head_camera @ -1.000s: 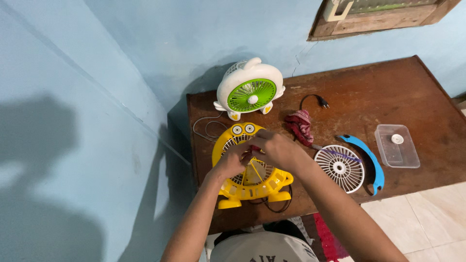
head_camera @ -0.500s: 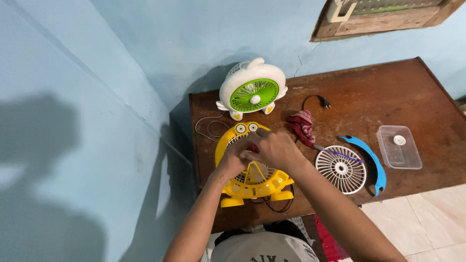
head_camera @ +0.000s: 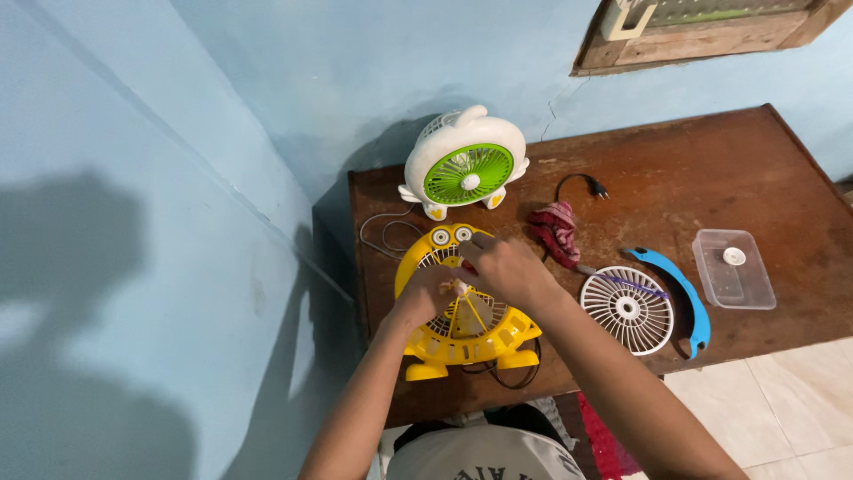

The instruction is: The person assembles a yellow desk fan by cleaning a small white plastic cap with a toothbrush, then using a screwdriver to secure the fan blade hub. The person attaches the front grille and places the cleaned cap onto the center of the grille.

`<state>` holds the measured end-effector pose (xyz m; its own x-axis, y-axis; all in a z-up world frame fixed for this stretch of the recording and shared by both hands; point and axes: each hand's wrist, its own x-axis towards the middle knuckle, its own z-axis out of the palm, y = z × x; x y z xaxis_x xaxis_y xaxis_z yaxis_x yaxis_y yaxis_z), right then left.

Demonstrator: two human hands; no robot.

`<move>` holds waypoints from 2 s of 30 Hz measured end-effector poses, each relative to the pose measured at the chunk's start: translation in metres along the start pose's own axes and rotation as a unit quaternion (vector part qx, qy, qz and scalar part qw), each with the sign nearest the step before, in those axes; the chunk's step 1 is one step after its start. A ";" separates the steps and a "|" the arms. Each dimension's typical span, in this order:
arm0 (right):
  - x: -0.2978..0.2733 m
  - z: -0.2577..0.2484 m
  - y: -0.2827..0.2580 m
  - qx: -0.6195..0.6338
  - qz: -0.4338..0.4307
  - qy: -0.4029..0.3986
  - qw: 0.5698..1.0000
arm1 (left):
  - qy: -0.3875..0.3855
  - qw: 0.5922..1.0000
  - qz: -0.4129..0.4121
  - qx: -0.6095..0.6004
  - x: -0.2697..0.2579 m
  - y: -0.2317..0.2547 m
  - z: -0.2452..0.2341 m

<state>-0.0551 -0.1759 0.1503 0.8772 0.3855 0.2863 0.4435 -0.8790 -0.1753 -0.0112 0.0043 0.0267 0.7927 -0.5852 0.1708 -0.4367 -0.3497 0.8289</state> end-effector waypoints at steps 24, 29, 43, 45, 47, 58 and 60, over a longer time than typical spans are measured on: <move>-0.007 -0.001 -0.003 -0.032 -0.054 -0.044 0.997 | -0.012 0.993 -0.081 0.088 0.000 -0.022 0.014; 0.000 0.003 -0.009 -0.133 0.001 -0.073 0.988 | 0.002 0.996 -0.076 0.057 -0.001 -0.023 0.016; -0.015 -0.006 0.001 -0.011 -0.015 -0.072 0.997 | 0.008 0.996 -0.093 0.014 -0.004 -0.019 0.014; -0.011 -0.004 0.000 -0.045 0.013 -0.089 0.995 | 0.009 0.995 -0.092 0.043 -0.005 -0.020 0.016; -0.007 -0.002 -0.001 -0.073 0.019 -0.067 0.995 | 0.008 0.994 -0.081 0.077 -0.003 -0.021 0.018; -0.007 0.007 0.014 -0.161 -0.049 -0.026 0.985 | 0.110 0.994 -0.022 0.003 -0.012 -0.011 0.023; -0.009 0.006 0.018 -0.116 -0.078 0.006 0.990 | 0.116 0.993 -0.016 0.010 -0.013 -0.012 0.026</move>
<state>-0.0545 -0.1935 0.1391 0.7984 0.5199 0.3038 0.5185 -0.8501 0.0923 -0.0276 -0.0030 0.0006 0.8818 -0.3903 0.2648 -0.4165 -0.3810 0.8254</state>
